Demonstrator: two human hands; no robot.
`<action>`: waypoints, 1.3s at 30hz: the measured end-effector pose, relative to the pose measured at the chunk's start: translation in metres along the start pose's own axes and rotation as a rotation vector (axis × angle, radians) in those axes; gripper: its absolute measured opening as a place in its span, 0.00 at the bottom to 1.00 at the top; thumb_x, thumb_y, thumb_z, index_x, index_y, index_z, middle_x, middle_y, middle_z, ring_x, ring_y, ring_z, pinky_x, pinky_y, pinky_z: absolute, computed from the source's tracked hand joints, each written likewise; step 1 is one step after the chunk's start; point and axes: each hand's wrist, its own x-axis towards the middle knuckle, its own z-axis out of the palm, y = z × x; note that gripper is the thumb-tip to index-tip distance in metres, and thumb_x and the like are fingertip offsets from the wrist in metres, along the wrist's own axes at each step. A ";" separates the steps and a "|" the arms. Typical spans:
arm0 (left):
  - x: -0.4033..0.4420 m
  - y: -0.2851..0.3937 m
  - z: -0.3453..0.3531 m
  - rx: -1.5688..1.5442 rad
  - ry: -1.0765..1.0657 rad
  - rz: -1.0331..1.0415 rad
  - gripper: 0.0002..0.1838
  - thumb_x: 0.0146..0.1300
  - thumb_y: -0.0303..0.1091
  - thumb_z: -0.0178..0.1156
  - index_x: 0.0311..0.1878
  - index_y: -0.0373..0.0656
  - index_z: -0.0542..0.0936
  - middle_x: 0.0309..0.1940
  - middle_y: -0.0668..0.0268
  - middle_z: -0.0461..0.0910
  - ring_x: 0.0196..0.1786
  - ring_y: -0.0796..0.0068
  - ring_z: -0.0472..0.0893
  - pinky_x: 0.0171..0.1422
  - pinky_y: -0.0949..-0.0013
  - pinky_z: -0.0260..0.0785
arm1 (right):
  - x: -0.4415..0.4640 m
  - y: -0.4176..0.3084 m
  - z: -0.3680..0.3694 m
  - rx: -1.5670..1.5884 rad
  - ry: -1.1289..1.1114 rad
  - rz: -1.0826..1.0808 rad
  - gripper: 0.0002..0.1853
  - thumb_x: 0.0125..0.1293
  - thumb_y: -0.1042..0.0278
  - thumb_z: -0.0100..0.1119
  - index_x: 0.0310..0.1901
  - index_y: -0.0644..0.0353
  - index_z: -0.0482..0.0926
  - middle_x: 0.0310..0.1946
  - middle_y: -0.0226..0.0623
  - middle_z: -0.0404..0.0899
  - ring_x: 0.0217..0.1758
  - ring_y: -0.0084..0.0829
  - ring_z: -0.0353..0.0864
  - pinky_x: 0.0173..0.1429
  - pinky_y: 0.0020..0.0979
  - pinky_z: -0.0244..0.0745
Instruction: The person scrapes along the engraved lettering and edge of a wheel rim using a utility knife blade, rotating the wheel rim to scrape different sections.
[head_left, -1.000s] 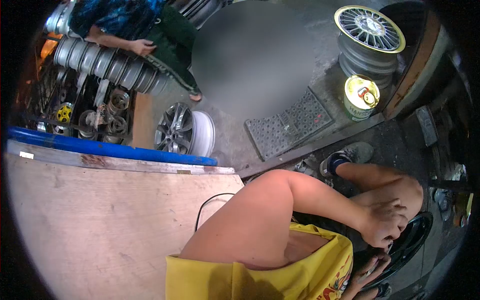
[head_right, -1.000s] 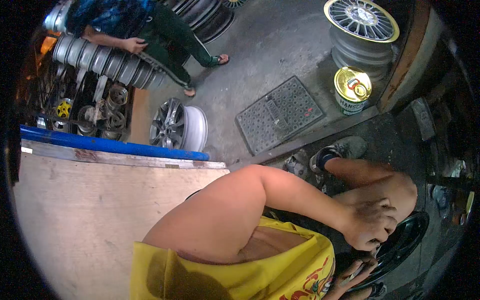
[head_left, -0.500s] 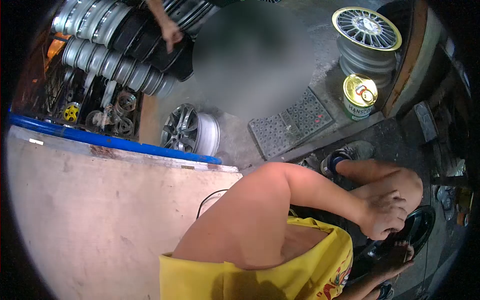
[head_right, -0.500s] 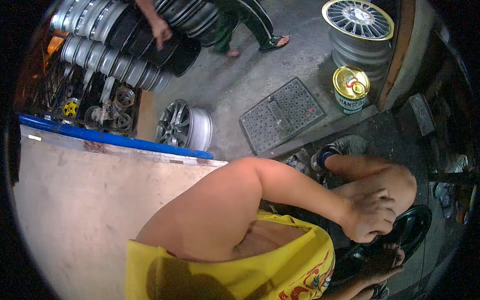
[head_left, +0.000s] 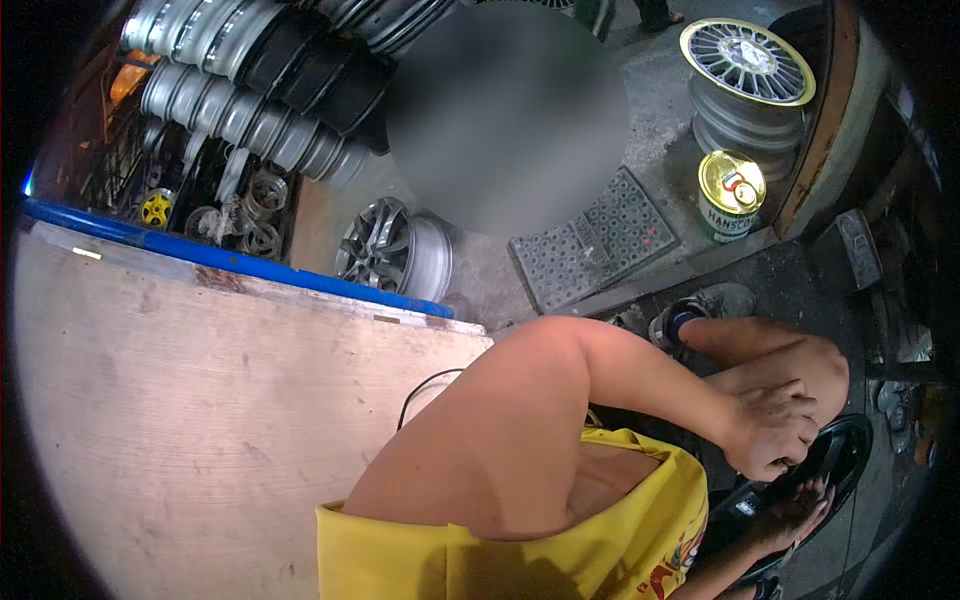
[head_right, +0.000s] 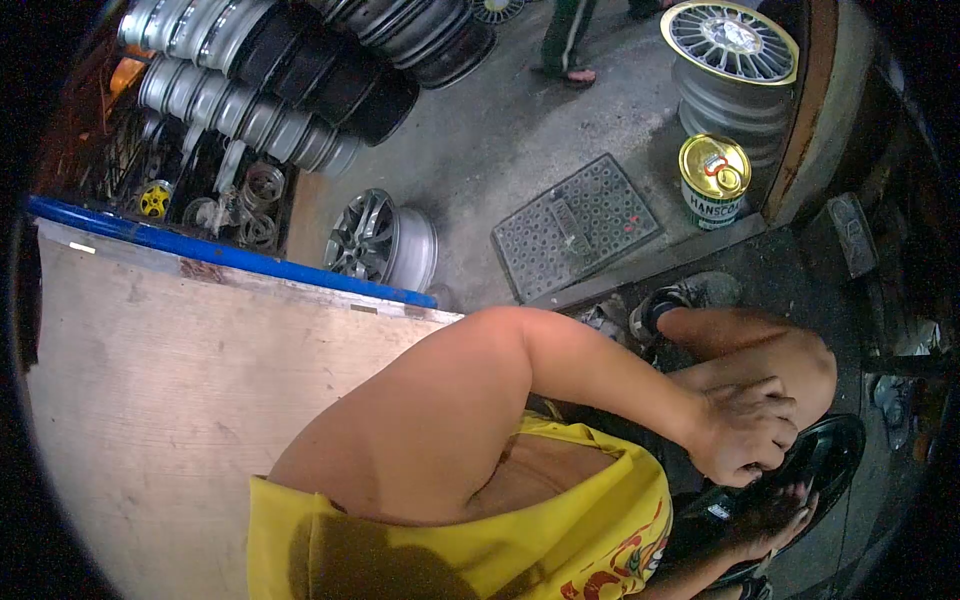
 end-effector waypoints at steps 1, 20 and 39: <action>0.000 0.000 -0.001 -0.001 0.001 -0.002 0.12 0.51 0.47 0.72 0.33 0.52 0.87 0.42 0.70 0.83 0.57 0.61 0.76 0.63 0.47 0.58 | 0.005 0.009 -0.009 0.008 0.026 0.053 0.28 0.88 0.52 0.37 0.81 0.56 0.64 0.85 0.34 0.60 0.88 0.30 0.55 0.92 0.39 0.40; 0.014 -0.003 -0.022 -0.002 -0.190 0.006 0.06 0.50 0.33 0.73 0.33 0.51 0.87 0.43 0.72 0.84 0.53 0.62 0.80 0.60 0.54 0.66 | -0.025 -0.053 0.056 0.402 0.054 0.059 0.15 0.78 0.64 0.67 0.58 0.66 0.85 0.48 0.38 0.89 0.49 0.28 0.88 0.54 0.32 0.86; 0.019 -0.002 -0.023 0.076 -0.261 0.000 0.06 0.53 0.30 0.71 0.34 0.46 0.85 0.43 0.66 0.86 0.48 0.58 0.79 0.60 0.55 0.65 | -0.031 -0.063 0.082 0.203 -0.090 -0.148 0.11 0.65 0.65 0.74 0.41 0.64 0.85 0.30 0.38 0.88 0.32 0.29 0.89 0.40 0.33 0.81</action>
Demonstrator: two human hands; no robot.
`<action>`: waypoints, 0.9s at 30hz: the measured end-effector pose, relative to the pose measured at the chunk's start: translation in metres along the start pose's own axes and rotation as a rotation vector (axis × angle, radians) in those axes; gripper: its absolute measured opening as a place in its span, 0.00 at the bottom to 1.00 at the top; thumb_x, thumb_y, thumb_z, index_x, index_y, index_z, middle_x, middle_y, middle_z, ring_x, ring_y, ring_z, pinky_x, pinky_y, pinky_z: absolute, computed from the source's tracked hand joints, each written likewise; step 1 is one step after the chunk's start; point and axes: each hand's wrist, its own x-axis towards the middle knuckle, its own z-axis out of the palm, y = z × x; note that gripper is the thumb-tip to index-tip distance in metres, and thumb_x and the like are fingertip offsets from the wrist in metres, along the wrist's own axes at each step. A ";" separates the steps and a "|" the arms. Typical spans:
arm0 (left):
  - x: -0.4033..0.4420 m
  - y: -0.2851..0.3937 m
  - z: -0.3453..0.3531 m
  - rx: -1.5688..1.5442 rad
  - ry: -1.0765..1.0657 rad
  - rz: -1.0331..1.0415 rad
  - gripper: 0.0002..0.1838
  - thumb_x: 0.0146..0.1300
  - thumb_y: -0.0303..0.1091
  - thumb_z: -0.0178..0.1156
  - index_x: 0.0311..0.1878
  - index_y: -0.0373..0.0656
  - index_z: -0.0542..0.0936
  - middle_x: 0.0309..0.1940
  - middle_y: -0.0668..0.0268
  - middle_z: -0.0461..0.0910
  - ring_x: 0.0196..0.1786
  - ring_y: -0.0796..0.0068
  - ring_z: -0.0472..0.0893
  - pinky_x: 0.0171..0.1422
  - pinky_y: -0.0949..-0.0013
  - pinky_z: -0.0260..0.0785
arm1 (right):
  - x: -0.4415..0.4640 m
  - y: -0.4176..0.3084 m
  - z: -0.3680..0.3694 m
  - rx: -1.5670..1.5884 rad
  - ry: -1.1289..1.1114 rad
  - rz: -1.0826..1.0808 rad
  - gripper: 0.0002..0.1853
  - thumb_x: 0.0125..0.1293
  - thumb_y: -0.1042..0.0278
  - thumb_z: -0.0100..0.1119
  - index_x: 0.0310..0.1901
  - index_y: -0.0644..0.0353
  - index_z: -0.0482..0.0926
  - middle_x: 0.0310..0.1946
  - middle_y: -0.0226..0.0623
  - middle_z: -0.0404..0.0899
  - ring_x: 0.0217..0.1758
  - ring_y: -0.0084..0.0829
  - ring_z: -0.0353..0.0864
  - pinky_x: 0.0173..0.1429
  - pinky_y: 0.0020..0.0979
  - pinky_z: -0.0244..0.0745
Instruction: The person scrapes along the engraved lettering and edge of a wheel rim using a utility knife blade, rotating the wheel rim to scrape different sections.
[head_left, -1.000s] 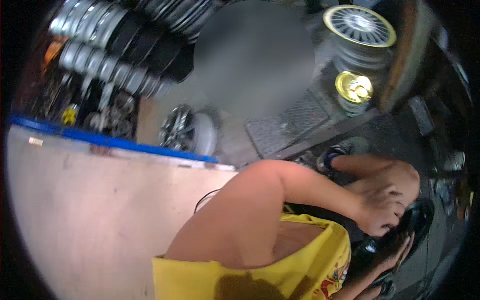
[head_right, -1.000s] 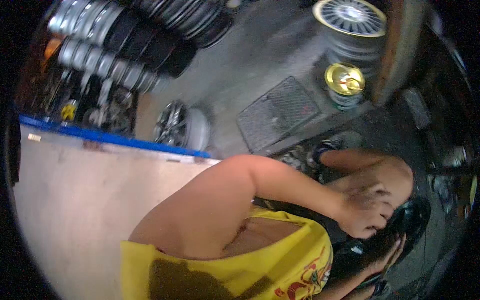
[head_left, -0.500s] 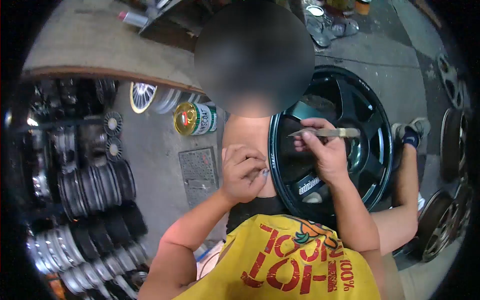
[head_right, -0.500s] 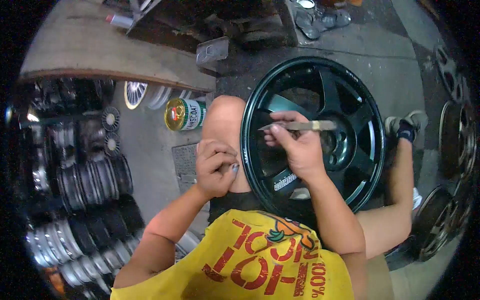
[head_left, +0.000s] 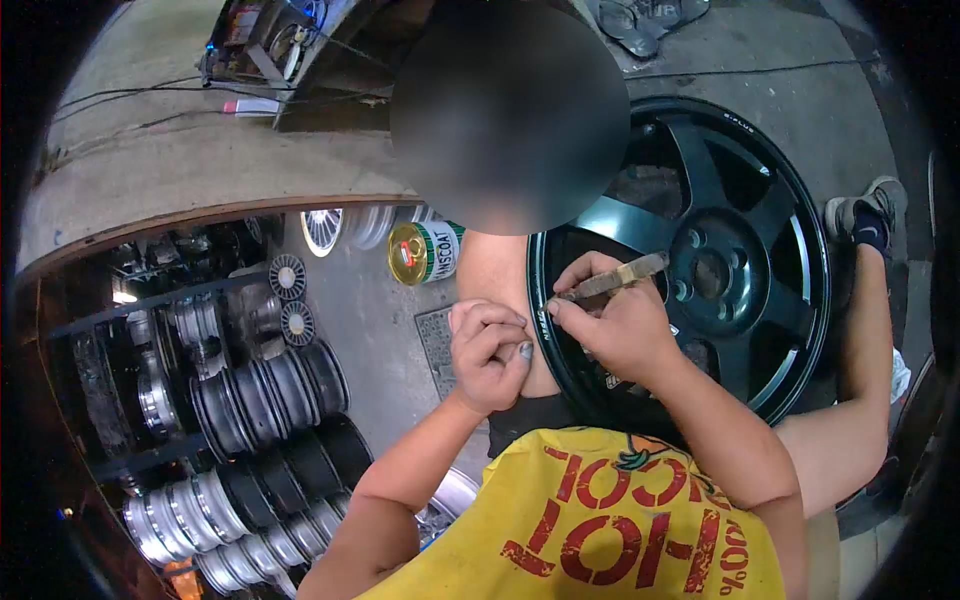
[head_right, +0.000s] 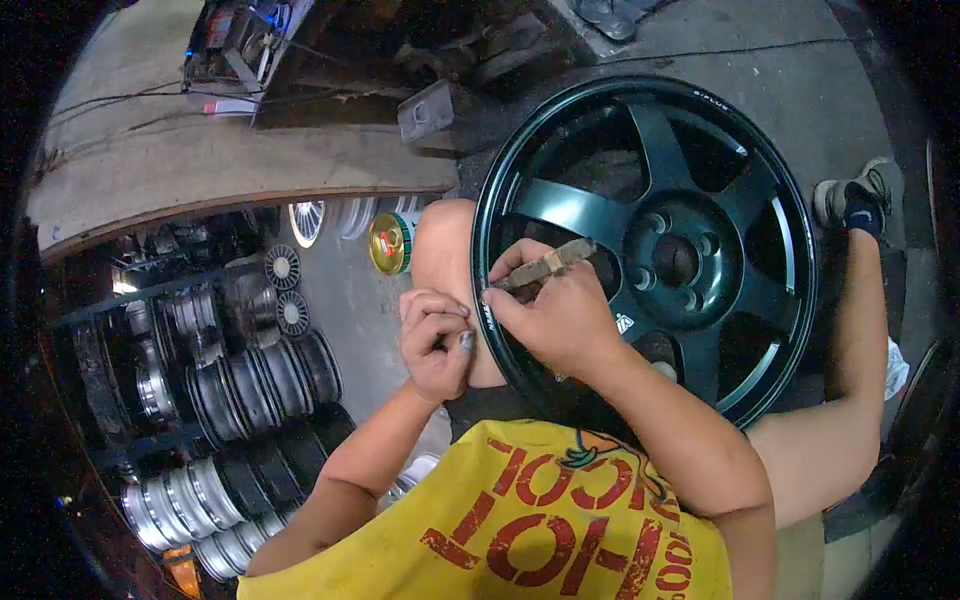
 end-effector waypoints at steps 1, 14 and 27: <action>0.001 0.000 0.000 -0.003 0.010 0.008 0.06 0.53 0.30 0.71 0.34 0.46 0.85 0.43 0.65 0.86 0.48 0.58 0.79 0.60 0.55 0.66 | 0.001 -0.004 -0.002 -0.023 -0.026 0.084 0.11 0.65 0.64 0.73 0.40 0.64 0.85 0.30 0.39 0.88 0.31 0.31 0.89 0.40 0.34 0.81; -0.001 0.001 0.000 -0.002 0.017 0.005 0.05 0.55 0.31 0.70 0.34 0.43 0.84 0.41 0.61 0.85 0.48 0.59 0.79 0.62 0.56 0.65 | 0.009 0.011 -0.004 0.086 -0.113 0.212 0.09 0.69 0.68 0.72 0.41 0.65 0.87 0.30 0.40 0.91 0.34 0.28 0.92 0.42 0.30 0.83; -0.002 0.000 0.000 -0.006 0.015 -0.005 0.06 0.57 0.33 0.71 0.34 0.43 0.84 0.41 0.62 0.85 0.48 0.59 0.78 0.62 0.56 0.64 | 0.009 0.005 -0.003 0.093 -0.120 0.265 0.08 0.69 0.69 0.71 0.42 0.66 0.87 0.30 0.39 0.91 0.34 0.26 0.91 0.42 0.28 0.83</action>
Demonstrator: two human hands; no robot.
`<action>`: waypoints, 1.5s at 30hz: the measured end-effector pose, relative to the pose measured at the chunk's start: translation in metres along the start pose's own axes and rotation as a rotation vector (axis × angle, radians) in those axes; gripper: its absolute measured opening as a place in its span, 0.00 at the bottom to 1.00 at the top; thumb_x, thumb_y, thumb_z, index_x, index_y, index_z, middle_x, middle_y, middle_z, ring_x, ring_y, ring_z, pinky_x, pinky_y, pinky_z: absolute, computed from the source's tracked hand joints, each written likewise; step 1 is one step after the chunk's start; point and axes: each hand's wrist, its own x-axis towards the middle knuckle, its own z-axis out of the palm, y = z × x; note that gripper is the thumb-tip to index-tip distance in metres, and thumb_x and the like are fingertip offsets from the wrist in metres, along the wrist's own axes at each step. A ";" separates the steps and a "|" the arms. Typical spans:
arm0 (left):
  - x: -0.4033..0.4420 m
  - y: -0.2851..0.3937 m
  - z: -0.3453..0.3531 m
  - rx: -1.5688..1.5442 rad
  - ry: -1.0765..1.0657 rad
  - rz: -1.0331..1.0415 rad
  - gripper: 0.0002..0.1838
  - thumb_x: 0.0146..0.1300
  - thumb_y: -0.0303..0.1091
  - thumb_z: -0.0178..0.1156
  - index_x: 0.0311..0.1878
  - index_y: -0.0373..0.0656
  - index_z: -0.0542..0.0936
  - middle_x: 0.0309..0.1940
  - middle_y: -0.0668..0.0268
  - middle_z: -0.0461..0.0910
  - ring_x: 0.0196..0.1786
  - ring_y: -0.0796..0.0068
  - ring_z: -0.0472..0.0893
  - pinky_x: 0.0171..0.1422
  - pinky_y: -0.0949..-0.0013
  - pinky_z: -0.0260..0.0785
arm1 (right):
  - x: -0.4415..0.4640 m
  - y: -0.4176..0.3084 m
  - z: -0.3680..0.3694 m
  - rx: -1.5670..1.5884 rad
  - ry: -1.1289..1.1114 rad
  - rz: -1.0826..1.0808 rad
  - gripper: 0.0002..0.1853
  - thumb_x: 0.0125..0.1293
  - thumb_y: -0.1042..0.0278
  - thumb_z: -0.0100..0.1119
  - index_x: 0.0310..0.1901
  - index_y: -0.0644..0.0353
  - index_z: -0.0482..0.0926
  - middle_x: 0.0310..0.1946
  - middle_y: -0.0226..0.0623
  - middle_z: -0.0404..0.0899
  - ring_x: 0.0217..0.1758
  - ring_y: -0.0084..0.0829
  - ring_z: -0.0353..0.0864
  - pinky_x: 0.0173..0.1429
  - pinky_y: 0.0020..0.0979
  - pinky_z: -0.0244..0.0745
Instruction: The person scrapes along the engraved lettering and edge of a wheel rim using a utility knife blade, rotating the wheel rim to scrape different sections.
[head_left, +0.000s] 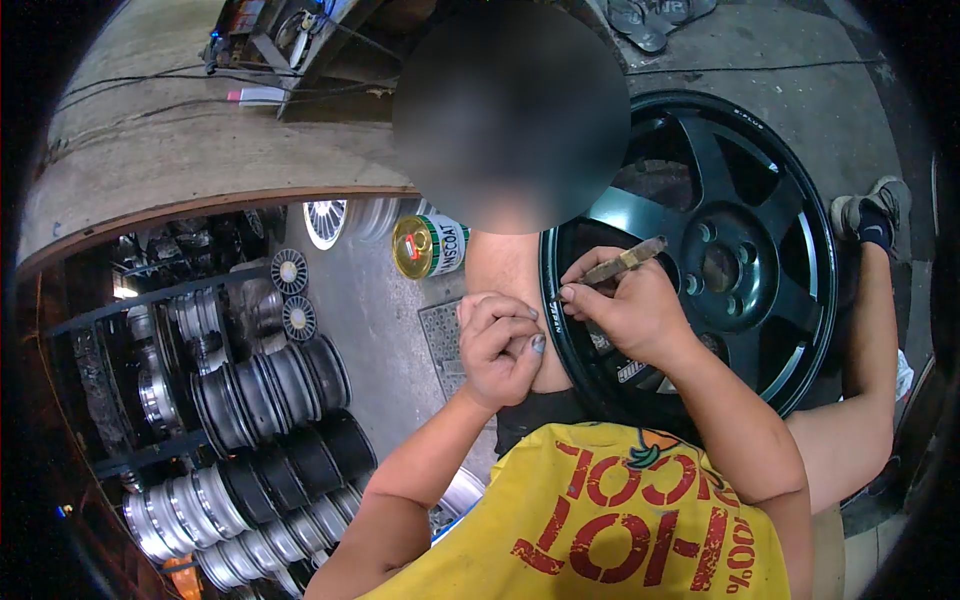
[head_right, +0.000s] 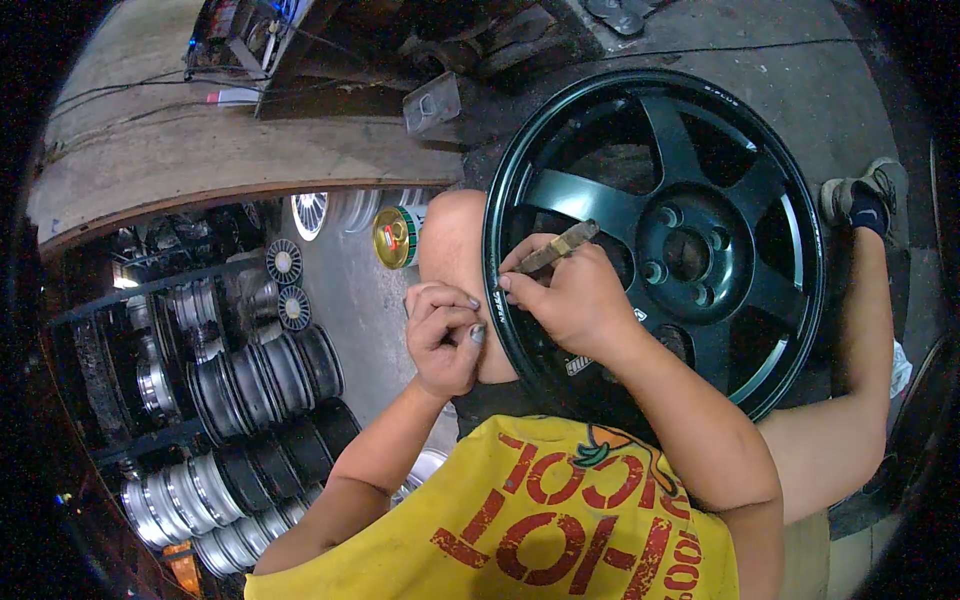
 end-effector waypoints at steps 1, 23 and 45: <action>0.000 0.000 0.000 0.001 0.000 -0.007 0.06 0.57 0.33 0.71 0.34 0.43 0.84 0.42 0.62 0.85 0.48 0.59 0.78 0.62 0.56 0.65 | 0.000 0.000 0.000 -0.001 -0.004 -0.006 0.08 0.69 0.69 0.71 0.42 0.66 0.87 0.31 0.39 0.91 0.35 0.26 0.92 0.42 0.28 0.83; 0.002 0.003 0.001 0.028 -0.001 0.011 0.05 0.55 0.31 0.70 0.34 0.43 0.84 0.41 0.62 0.85 0.47 0.58 0.78 0.61 0.55 0.65 | -0.010 0.004 0.004 -0.156 -0.009 -0.188 0.06 0.64 0.73 0.75 0.40 0.65 0.88 0.32 0.41 0.90 0.35 0.26 0.90 0.43 0.30 0.82; 0.002 0.004 -0.002 0.015 0.008 -0.012 0.05 0.53 0.31 0.70 0.34 0.44 0.85 0.42 0.63 0.86 0.47 0.59 0.80 0.60 0.56 0.65 | -0.011 -0.005 0.002 -0.177 -0.039 -0.100 0.05 0.64 0.77 0.76 0.40 0.65 0.90 0.32 0.37 0.91 0.35 0.20 0.87 0.43 0.27 0.81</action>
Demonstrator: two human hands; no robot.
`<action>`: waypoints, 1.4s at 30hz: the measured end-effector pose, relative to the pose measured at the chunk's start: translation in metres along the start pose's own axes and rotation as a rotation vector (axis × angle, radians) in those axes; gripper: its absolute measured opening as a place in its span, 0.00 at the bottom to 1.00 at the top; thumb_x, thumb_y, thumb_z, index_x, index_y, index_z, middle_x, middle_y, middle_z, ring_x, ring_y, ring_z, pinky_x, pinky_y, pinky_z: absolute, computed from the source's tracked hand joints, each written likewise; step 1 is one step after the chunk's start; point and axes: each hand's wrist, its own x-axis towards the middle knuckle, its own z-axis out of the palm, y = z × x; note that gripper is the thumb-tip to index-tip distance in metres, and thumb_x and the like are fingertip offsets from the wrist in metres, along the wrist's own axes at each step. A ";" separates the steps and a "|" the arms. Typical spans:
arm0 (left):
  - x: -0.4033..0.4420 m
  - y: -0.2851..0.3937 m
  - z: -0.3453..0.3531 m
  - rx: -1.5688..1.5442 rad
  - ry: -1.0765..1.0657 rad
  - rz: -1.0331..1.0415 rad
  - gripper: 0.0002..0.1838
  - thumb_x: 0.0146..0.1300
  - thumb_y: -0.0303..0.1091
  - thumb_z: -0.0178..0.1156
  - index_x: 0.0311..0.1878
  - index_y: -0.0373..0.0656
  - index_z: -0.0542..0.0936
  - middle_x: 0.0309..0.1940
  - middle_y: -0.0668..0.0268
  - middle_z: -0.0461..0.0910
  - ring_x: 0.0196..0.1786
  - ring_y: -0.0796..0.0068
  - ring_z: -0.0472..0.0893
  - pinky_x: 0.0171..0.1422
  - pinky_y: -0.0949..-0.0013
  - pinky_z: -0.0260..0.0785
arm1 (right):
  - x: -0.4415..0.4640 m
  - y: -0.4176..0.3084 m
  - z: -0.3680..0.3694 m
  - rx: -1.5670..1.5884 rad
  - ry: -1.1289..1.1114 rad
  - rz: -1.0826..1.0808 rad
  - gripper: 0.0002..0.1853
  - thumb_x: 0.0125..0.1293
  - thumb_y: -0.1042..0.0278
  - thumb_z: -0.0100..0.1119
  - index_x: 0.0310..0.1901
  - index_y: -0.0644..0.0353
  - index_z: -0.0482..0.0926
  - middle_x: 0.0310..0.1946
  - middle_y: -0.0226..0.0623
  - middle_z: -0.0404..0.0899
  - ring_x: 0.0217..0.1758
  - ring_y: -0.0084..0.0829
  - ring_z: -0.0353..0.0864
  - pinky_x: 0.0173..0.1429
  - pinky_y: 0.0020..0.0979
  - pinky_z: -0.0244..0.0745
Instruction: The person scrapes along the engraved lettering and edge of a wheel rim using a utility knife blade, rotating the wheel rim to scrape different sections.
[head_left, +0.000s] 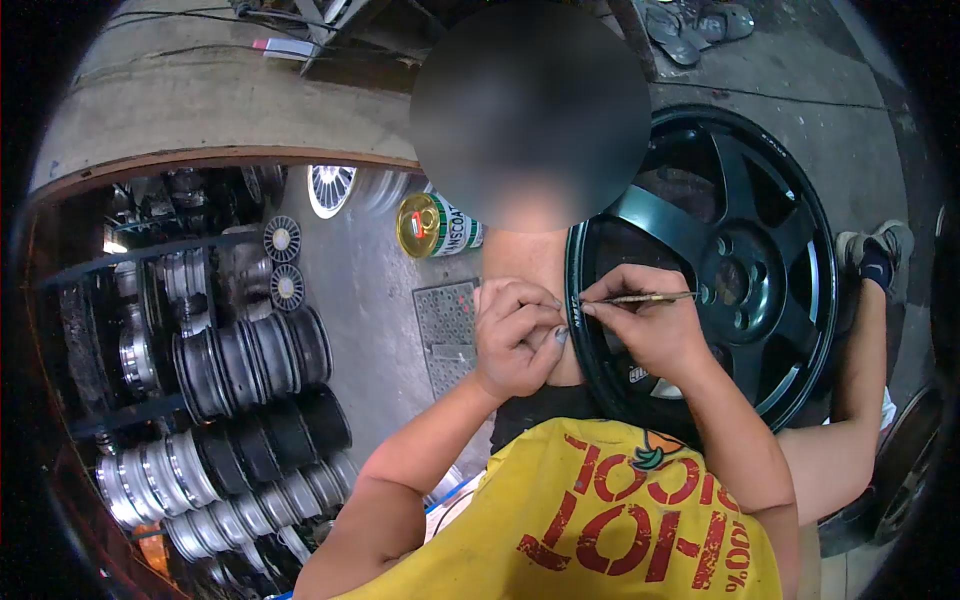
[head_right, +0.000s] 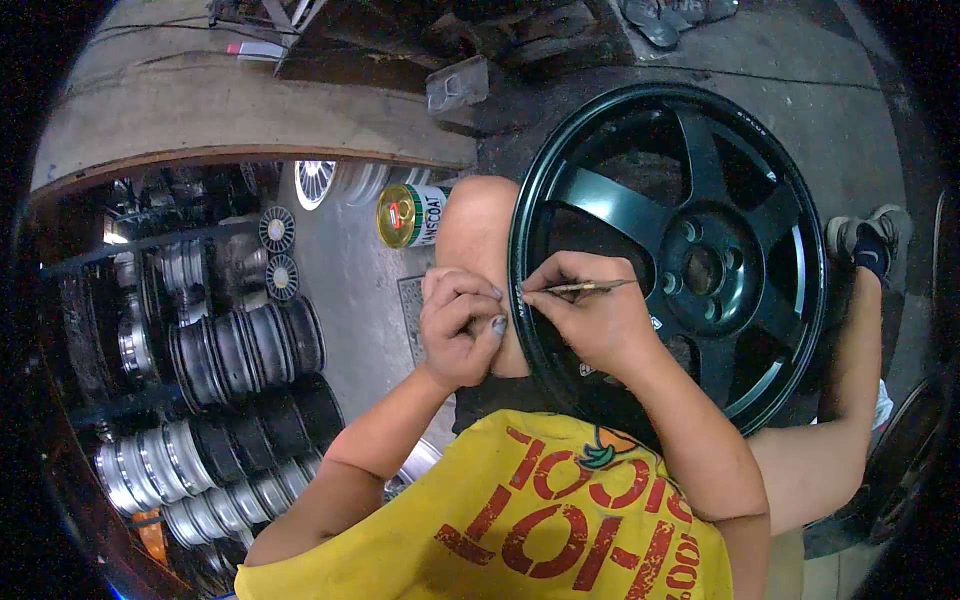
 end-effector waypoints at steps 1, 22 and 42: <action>0.000 0.000 0.000 -0.001 -0.001 0.000 0.05 0.53 0.31 0.70 0.33 0.44 0.85 0.42 0.63 0.86 0.47 0.59 0.80 0.60 0.56 0.65 | 0.000 0.002 0.000 -0.004 0.005 -0.009 0.05 0.64 0.76 0.76 0.40 0.65 0.90 0.32 0.37 0.91 0.35 0.20 0.86 0.43 0.27 0.81; 0.002 0.003 -0.001 0.002 -0.001 -0.016 0.05 0.53 0.30 0.70 0.33 0.45 0.85 0.42 0.64 0.85 0.48 0.58 0.80 0.61 0.56 0.65 | 0.002 -0.004 -0.003 -0.007 0.010 0.041 0.05 0.64 0.75 0.76 0.40 0.64 0.90 0.33 0.35 0.91 0.35 0.21 0.87 0.42 0.27 0.80; -0.002 -0.003 0.000 -0.003 -0.001 -0.004 0.05 0.54 0.31 0.70 0.34 0.45 0.85 0.42 0.64 0.85 0.47 0.58 0.80 0.61 0.56 0.65 | -0.007 -0.005 0.009 -0.208 0.190 -0.096 0.09 0.67 0.67 0.75 0.40 0.63 0.86 0.30 0.39 0.89 0.30 0.27 0.87 0.36 0.32 0.80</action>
